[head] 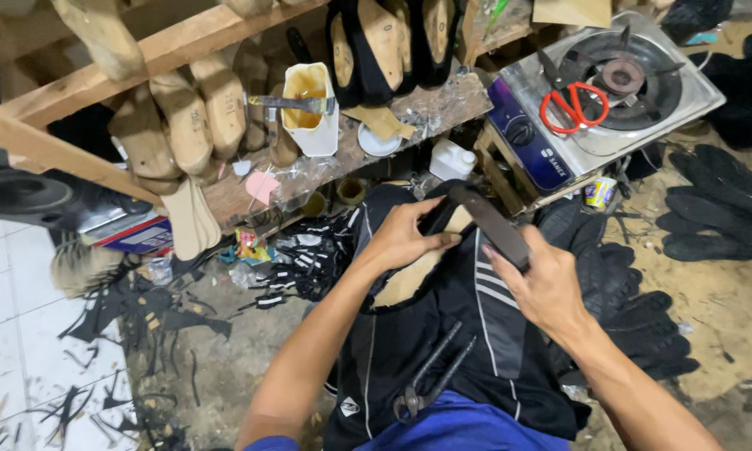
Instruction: The person sits on the floor of a shoe workshop and hammers a black fabric shoe upper over a wooden shoe last to shape it. They pull and press the upper around the last, trim excess material with red-handled shears, work on a second shoe, and handle the lasts and finished shoes on the rack above.
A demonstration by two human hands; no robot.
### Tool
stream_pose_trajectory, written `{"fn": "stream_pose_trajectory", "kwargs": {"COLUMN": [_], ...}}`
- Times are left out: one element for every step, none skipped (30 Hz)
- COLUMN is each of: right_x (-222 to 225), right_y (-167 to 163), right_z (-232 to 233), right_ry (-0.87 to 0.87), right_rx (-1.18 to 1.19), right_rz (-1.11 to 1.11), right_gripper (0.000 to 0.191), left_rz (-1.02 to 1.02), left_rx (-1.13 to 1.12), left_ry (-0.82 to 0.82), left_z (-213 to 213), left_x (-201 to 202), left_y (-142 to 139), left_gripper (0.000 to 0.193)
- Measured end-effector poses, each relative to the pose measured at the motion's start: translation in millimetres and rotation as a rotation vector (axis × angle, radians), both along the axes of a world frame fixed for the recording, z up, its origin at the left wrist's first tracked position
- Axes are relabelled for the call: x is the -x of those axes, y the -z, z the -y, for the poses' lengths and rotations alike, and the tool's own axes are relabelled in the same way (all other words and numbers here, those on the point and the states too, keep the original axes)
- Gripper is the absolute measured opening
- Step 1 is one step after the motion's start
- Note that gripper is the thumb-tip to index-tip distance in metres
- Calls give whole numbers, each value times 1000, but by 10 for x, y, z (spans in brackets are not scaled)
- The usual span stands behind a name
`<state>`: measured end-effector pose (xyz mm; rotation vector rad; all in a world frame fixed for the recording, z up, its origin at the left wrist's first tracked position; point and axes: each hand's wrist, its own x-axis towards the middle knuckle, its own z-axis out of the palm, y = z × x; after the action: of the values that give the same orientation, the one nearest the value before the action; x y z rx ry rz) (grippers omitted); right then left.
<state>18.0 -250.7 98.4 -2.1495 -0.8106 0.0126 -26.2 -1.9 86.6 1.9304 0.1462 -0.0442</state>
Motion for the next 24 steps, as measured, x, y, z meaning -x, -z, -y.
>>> {"fn": "stream_pose_trajectory", "kwargs": {"right_x": [27,37,69,73,99,97,93,91,88,97,103,99,98,83,76,45,7,-17,-20,-28,-6,19,41,47], "right_y": [-3,-4,2,10,33,36,53,63,71,85,91,103,112,110,106,96,88,76,77,81,108,136,184,237], "right_z": [5,8,4,-7,-33,-20,-29,-23,-11,-10,-8,-24,-48,-56,-60,-62,-61,-43,-25,-3,-1,11,-13,-46], "right_ry": [-13,-33,-28,-25,-15,-51,-88,-123,-73,-30,12,0,-17,-33,-16,1,17,40,67,88,98,110,117,36], "right_rx": [-101,-220,-259,-298,-339,-222,-112,-3,-52,-98,-151,-363,-575,-784,-560,-339,-123,-113,-97,-72,-221,-367,-513,-670], "right_rz": [84,180,195,204,212,139,78,22,-25,-78,-132,-145,-161,-182,-86,14,127,106,74,34,21,19,15,3], "right_gripper": [23,22,20,18,16,19,22,25,24,25,26,23,21,20,19,19,19,21,24,27,27,28,29,26], "left_rz": [29,64,91,154,215,286,181,79,-35,4,43,85,55,20,-18,15,64,120,96,64,28,41,55,62], "left_rx": [-15,-17,-20,-42,-67,-94,-103,-115,-118,-90,-70,-44,-18,12,42,20,-8,-40,1,50,88,99,108,120], "left_ry": [-7,-9,-15,-17,-11,-1,-14,-26,-30,-23,-16,-10,-23,-38,-49,-37,-22,-9,3,10,16,20,19,12], "left_z": [-31,-9,-6,-12,-18,-21,-28,-33,-33,-29,-38,-34,-39,-39,-41,-44,-50,-63,-77,-71,-93,-91,-101,-104], "left_x": [14,0,10,10,17,7,2,-2,0,-2,5,2,5,5,9,11,6,-10,-20,-22,-8,-23,-31,-25], "left_y": [12,37,61,81,102,115,123,126,124,121,112,105,96,90,87,86,89,93,101,118,131,151,170,191], "left_gripper": [73,74,76,77,78,79,79,79,79,79,79,78,79,80,81,81,81,82,78,74,71,72,72,73]}}
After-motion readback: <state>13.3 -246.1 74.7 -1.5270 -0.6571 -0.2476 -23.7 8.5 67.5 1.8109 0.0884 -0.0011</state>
